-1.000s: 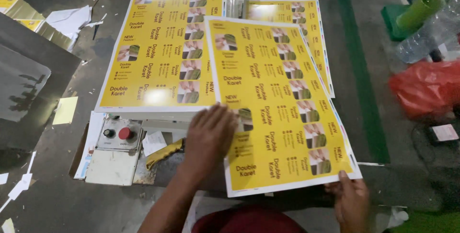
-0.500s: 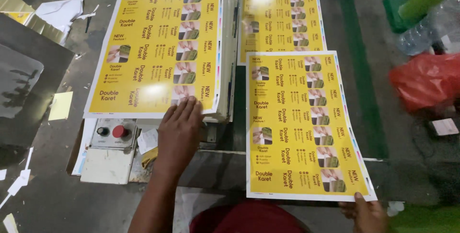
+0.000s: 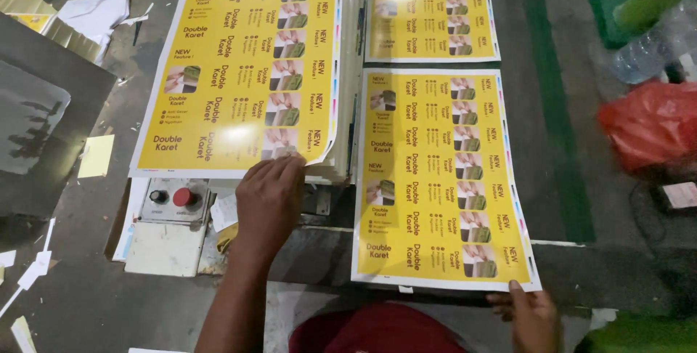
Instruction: Inspecting and organizing stacks of printed product labels on a production table.
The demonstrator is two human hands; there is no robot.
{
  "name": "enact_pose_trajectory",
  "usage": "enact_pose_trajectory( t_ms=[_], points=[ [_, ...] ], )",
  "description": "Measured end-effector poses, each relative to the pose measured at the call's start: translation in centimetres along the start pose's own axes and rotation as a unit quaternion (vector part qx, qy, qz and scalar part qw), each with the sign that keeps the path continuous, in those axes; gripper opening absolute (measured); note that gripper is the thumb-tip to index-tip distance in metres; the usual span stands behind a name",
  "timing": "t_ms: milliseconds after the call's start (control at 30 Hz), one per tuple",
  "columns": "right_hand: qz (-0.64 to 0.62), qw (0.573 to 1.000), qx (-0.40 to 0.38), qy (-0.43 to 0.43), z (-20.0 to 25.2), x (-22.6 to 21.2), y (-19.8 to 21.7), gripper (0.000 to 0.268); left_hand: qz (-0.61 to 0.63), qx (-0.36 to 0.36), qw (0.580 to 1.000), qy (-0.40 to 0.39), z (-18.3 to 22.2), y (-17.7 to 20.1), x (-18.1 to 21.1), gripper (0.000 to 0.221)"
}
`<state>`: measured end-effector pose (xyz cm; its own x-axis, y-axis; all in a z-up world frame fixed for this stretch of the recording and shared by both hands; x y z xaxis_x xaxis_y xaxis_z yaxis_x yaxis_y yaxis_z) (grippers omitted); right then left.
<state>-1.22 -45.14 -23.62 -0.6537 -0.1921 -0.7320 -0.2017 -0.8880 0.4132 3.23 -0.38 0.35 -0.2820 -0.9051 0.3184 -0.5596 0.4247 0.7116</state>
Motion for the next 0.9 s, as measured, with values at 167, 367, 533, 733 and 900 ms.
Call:
enact_pose_trajectory(
  t_ms=[167,367,533,733,900],
  points=[
    [0.0,0.999,-0.022,0.045,-0.4,-5.4,-1.9,0.024,0.0,0.006,1.0,0.011,0.2,-0.3,-0.2,0.014],
    [-0.106,0.982,-0.064,0.145,-7.5,-4.5,-5.0,0.031,0.0,-0.01,1.0,0.022,0.0,0.0,-0.3,0.017],
    [-0.086,0.986,-0.102,0.097,-7.0,-5.0,-4.9,0.049,0.031,0.037,0.998,0.028,-0.3,0.5,-0.8,0.013],
    [-0.024,0.984,-0.175,0.035,-1.2,-8.4,-6.6,0.055,0.142,0.1,0.985,-0.003,-0.9,-0.4,1.5,0.019],
    [0.069,0.955,-0.268,0.105,0.4,-12.1,-10.7,0.052,0.215,0.042,0.974,-0.051,-0.9,-5.5,5.6,0.014]
  ],
)
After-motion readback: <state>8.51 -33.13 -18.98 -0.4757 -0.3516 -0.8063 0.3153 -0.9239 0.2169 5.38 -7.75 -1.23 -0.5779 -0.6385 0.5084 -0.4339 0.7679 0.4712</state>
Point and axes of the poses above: each hand's wrist, its own z-axis away from the middle knuckle, its own y-axis out of the back of the hand, x = y × z, the point moved 3 cm from there along -z, towards the middle knuckle, and after that the axes turned 15 degrees about z, right-handed, at the moved point
